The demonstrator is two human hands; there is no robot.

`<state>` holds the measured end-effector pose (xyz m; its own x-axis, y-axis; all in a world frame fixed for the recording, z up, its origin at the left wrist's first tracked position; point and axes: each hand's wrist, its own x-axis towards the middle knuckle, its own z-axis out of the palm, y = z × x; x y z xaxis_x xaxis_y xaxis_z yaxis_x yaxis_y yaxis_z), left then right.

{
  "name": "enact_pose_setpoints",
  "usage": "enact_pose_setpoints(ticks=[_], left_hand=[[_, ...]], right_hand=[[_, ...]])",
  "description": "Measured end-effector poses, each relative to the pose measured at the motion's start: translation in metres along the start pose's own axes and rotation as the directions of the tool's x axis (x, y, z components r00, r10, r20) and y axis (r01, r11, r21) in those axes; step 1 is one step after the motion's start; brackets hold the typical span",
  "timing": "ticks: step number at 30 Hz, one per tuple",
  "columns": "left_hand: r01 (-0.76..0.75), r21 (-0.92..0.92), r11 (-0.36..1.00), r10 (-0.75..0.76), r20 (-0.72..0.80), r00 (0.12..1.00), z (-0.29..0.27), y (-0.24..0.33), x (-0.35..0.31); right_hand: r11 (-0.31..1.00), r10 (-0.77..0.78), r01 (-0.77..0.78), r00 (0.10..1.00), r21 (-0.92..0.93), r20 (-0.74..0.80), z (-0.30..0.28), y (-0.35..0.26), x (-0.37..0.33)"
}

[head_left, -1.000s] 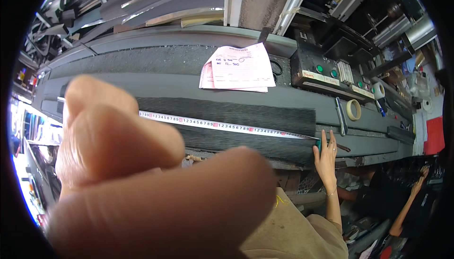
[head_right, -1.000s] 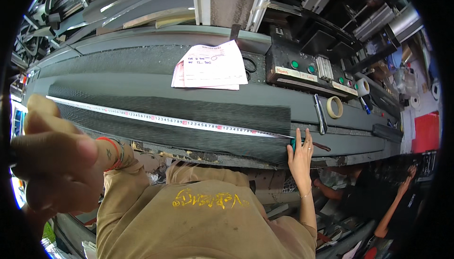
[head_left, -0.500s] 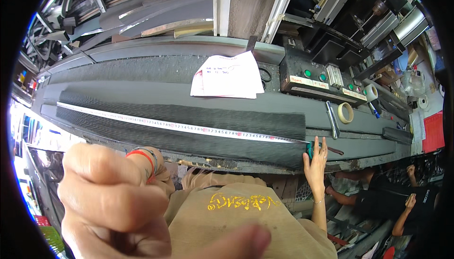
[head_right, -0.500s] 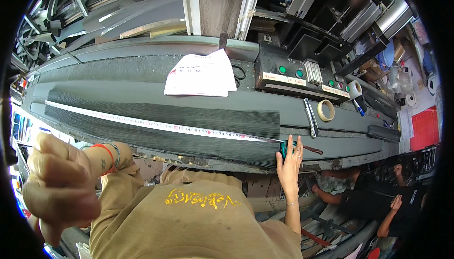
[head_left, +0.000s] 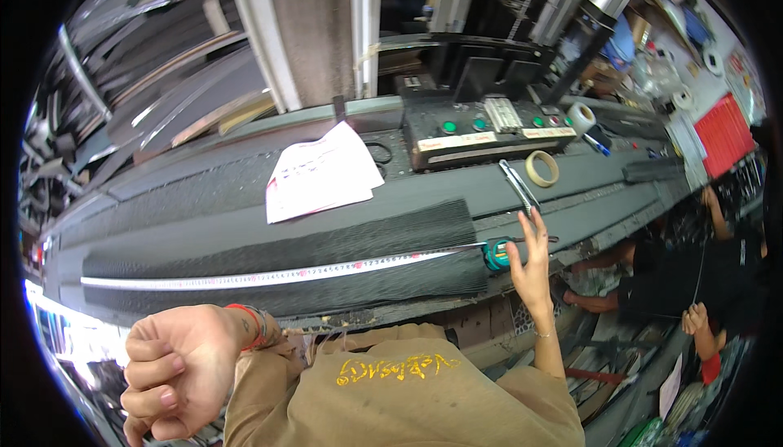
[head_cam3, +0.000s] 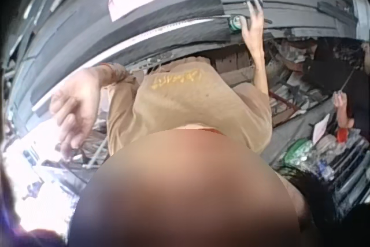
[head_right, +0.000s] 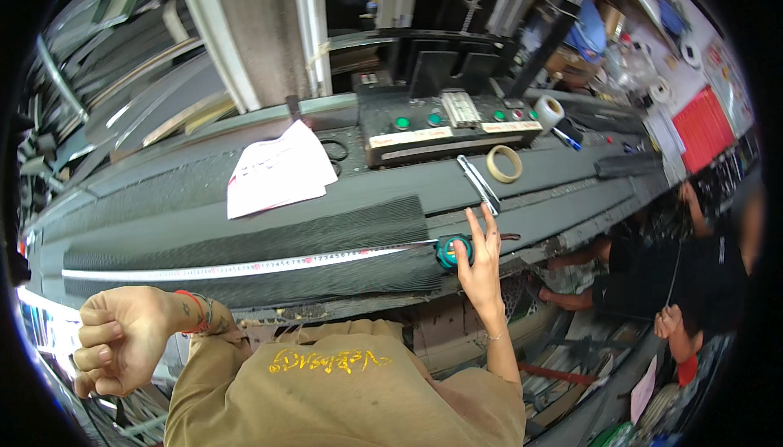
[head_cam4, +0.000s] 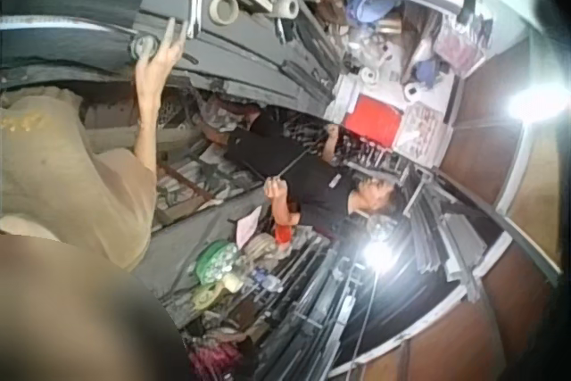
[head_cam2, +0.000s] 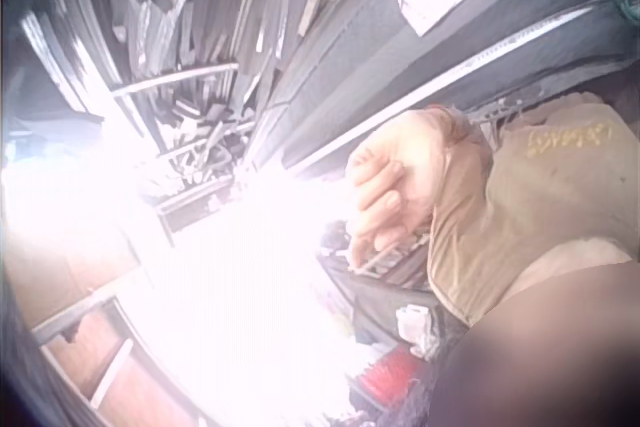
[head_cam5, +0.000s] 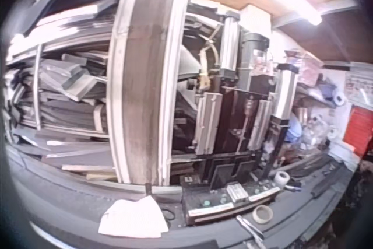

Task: The person measures a long dark strip with a tape measure, marks it with a blue marker, and operates a cutting machine to cut the strip. The person repeats the measuring and cutting process on another strip.

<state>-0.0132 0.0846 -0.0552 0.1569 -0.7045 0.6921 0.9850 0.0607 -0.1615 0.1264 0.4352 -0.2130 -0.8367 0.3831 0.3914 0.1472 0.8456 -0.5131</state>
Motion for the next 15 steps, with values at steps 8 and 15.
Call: enact_pose_setpoints(ticks=[8,15], left_hand=[[0.466,-0.134,0.874,-0.219,0.748,0.626,0.031,-0.036,-0.019],[0.482,-0.227,0.846,-0.126,0.794,0.595,0.049,-0.044,0.006]], right_hand=[[0.851,-0.403,0.524,0.704,0.045,-0.585,-0.112,-0.078,0.034],[0.452,-0.751,0.892,0.394,0.022,-0.530,-0.168,-0.140,0.063]])
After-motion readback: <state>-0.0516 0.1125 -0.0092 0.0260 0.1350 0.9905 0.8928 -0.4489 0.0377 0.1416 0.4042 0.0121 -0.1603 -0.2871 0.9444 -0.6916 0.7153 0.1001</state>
